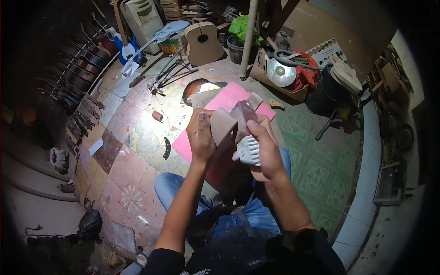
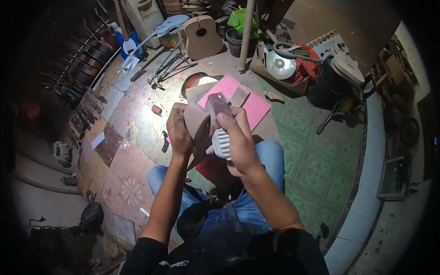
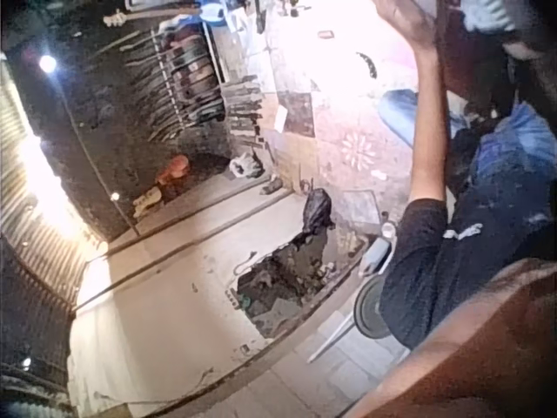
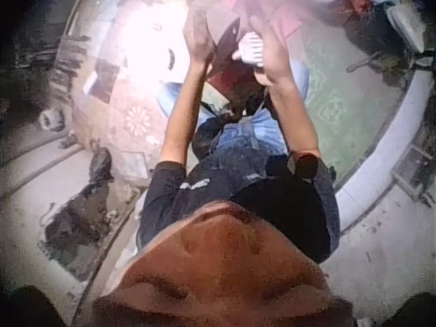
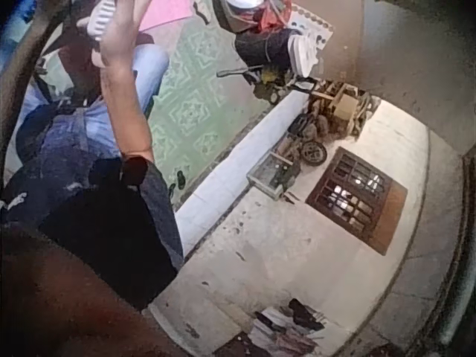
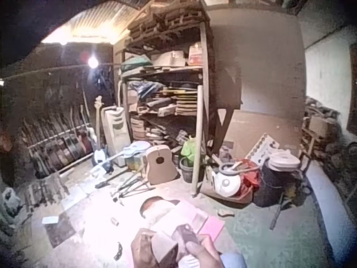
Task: The person holds a wooden guitar body and sands its edges using a sanding block, frequently turning the instrument to reach different sides.
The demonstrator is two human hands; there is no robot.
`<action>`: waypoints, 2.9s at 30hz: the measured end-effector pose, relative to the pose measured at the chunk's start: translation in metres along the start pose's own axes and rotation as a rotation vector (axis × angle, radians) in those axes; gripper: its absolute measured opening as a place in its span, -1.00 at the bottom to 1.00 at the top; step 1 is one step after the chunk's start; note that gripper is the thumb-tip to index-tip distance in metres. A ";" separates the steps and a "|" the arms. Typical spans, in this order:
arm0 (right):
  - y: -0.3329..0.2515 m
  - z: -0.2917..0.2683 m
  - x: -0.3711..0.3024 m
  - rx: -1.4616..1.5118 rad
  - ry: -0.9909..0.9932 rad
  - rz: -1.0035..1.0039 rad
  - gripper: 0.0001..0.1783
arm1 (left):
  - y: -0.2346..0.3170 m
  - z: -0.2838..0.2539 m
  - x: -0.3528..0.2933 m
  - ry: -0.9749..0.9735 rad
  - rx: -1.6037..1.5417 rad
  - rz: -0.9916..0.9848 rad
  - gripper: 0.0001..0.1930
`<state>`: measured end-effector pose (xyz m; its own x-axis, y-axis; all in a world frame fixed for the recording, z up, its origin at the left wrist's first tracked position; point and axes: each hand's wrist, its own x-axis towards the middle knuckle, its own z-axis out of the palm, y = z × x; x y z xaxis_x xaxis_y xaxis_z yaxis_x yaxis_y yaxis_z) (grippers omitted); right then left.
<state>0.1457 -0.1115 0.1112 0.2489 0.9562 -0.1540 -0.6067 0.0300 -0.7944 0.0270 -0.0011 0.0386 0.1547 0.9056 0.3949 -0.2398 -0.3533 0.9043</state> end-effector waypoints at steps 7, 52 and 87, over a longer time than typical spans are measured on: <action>0.015 -0.007 0.005 -0.197 0.056 0.053 -0.61 | 0.006 0.002 0.004 -0.017 0.033 0.003 -0.50; 0.153 -0.217 0.059 0.185 0.216 0.407 -0.59 | 0.029 -0.064 0.050 -0.003 0.234 -0.049 -0.48; 0.127 -0.167 0.055 0.343 0.195 0.231 -0.59 | 0.016 -0.060 -0.002 0.155 -0.017 0.078 -0.79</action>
<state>0.2082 -0.1036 -0.0967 0.1952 0.8772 -0.4387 -0.8699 -0.0518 -0.4906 -0.0349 0.0053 0.0425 -0.0147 0.9014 0.4328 -0.2616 -0.4213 0.8684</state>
